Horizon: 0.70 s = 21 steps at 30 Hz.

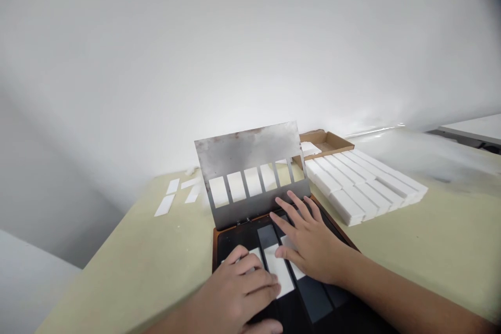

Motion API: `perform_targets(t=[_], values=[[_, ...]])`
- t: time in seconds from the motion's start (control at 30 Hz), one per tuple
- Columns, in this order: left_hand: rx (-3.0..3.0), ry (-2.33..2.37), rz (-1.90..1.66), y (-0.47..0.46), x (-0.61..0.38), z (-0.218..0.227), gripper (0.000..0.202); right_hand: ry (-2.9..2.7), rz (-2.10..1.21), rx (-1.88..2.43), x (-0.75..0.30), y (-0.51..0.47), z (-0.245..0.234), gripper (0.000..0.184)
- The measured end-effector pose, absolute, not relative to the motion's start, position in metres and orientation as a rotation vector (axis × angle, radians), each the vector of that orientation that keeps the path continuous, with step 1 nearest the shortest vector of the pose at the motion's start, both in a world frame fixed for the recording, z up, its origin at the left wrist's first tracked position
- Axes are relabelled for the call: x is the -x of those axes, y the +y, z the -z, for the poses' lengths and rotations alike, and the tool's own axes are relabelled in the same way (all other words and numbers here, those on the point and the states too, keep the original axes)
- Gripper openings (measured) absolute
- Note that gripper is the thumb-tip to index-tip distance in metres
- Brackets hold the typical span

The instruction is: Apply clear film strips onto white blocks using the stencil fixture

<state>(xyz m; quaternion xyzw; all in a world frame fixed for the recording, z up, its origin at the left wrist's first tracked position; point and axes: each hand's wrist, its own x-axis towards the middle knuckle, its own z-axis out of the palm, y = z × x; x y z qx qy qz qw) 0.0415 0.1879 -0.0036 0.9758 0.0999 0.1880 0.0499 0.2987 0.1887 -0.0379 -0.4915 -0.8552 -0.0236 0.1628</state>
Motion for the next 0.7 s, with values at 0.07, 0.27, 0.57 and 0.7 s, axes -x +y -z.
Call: perform_targets(t=[0.07, 0.27, 0.57, 0.7], values=[[-2.965, 0.301, -0.571, 0.188, -0.0417, 0.0028, 0.029, -2.468, 0.017, 1.353, -0.2988, 0.1881, 0.036, 0.064], [-2.96, 0.313, -0.573, 0.1885, -0.042, 0.0035, 0.029, -2.438, 0.02, 1.402, -0.2988, 0.1904, 0.0408, 0.069], [-2.971, 0.301, -0.565, 0.1881, -0.0418, 0.0002, 0.029, -2.415, 0.041, 1.432, -0.2973, 0.1901, 0.0421, 0.072], [-2.969, 0.31, -0.559, 0.1881, -0.0406, 0.0008, 0.029, -2.488, -0.089, 1.332, -0.2972, 0.1879, 0.0396, 0.063]])
